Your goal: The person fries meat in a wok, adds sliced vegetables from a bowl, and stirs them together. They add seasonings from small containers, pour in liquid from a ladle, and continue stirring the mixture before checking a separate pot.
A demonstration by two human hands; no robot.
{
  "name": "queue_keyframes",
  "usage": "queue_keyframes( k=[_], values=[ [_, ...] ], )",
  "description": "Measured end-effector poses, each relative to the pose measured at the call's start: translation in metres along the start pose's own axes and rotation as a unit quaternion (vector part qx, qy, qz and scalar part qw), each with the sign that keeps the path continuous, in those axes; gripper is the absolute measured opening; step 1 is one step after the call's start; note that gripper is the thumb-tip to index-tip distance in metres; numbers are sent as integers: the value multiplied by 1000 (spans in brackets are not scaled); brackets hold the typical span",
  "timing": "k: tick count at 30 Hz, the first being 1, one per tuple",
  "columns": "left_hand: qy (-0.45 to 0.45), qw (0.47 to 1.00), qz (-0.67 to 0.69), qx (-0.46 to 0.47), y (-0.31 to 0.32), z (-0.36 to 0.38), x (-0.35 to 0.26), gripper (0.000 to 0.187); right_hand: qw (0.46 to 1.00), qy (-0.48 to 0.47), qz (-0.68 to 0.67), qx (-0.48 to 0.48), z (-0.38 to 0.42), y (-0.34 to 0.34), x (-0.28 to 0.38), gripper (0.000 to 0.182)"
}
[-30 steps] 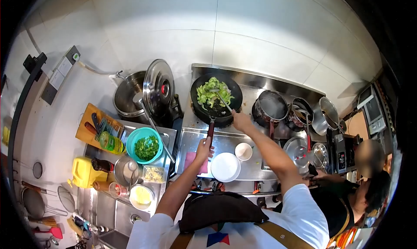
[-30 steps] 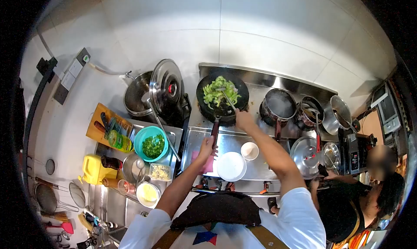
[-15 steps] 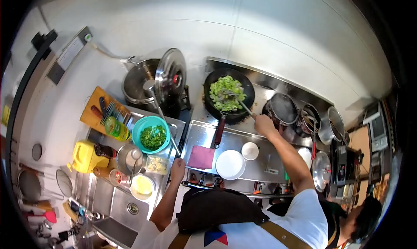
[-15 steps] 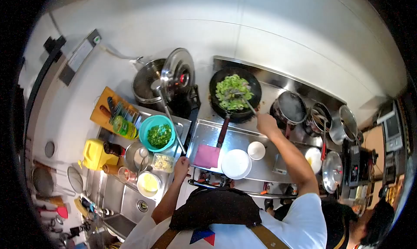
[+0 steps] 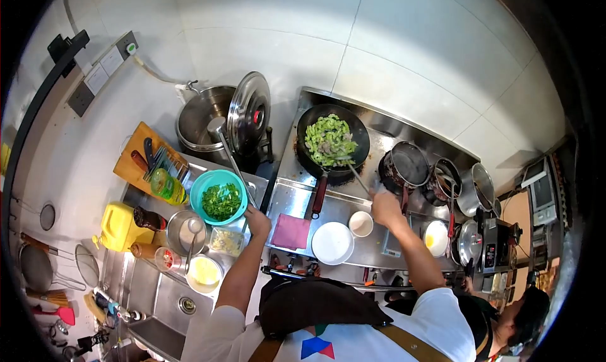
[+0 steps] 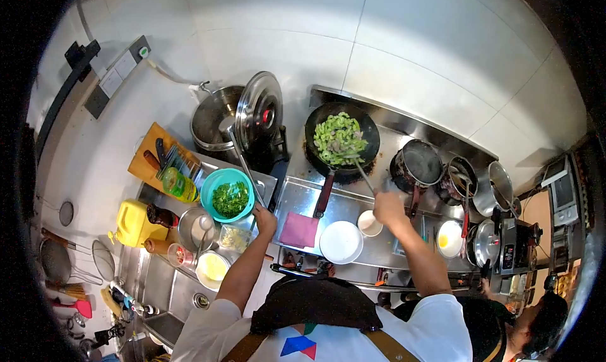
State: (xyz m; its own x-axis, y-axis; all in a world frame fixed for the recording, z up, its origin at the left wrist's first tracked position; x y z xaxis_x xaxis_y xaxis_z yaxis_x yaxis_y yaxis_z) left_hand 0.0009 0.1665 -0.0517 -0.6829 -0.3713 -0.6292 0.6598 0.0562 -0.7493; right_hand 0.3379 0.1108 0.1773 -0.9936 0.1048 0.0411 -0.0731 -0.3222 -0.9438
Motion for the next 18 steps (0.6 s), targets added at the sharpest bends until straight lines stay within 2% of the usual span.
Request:
queue_keyframes(
  k=[2,4,5,6,8,9,10,11,12,13,14,15,18],
  values=[
    [-9,999,22,26,27,-17,1,56,1000,-1,14,4,-6,16,8,35],
    [156,968,97,-169,69,-43,16,47,1000,18,-10,-13,-33,38,1,32],
    [-87,924,361,92,25,-32,-28,34,999,7,-43,-27,-49,43,-7,31],
    [-84,924,360,95,13,-34,-42,34,996,-7,-75,-41,-56,44,-12,30],
    [-138,849,509,35,-6,-50,-57,24,991,-24,-111,-65,-42,26,-12,28],
    [-94,831,549,9,-12,-63,-57,9,988,-18,-140,-67,-28,21,-10,29],
    [-115,864,490,-4,-35,-73,-64,15,983,-14,-171,-67,-17,18,-8,31],
    [-96,834,544,-10,-38,-96,-57,20,973,-19,-224,-61,-9,18,-9,38],
    [-110,838,534,-6,-59,-108,-64,21,959,-23,-277,-55,-2,20,-8,47],
    [-122,838,531,17,-72,-126,-66,18,958,-32,-280,-53,1,21,-2,47],
    [-120,839,531,11,-87,-142,-67,18,948,24,-318,-17,4,22,1,47],
    [-127,834,535,39,-94,-161,-65,17,931,84,-354,18,8,25,2,47],
    [-152,833,515,129,-105,-223,-49,16,923,74,-377,-31,-2,60,-6,48]
  ],
)
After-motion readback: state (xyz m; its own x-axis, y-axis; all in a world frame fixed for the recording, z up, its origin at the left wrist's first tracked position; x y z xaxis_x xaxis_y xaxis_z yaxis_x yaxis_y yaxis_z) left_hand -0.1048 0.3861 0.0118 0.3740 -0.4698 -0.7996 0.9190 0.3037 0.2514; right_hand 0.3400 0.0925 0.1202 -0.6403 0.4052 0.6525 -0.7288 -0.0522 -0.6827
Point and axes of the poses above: each hand's wrist, its own z-axis away from the middle knuckle, its own y-axis out of the palm, x = y × z, the point moved 1 cm from there along -z, towards the middle knuckle, and after that the axes turned 4 degrees about x, right-handed, at the moved point
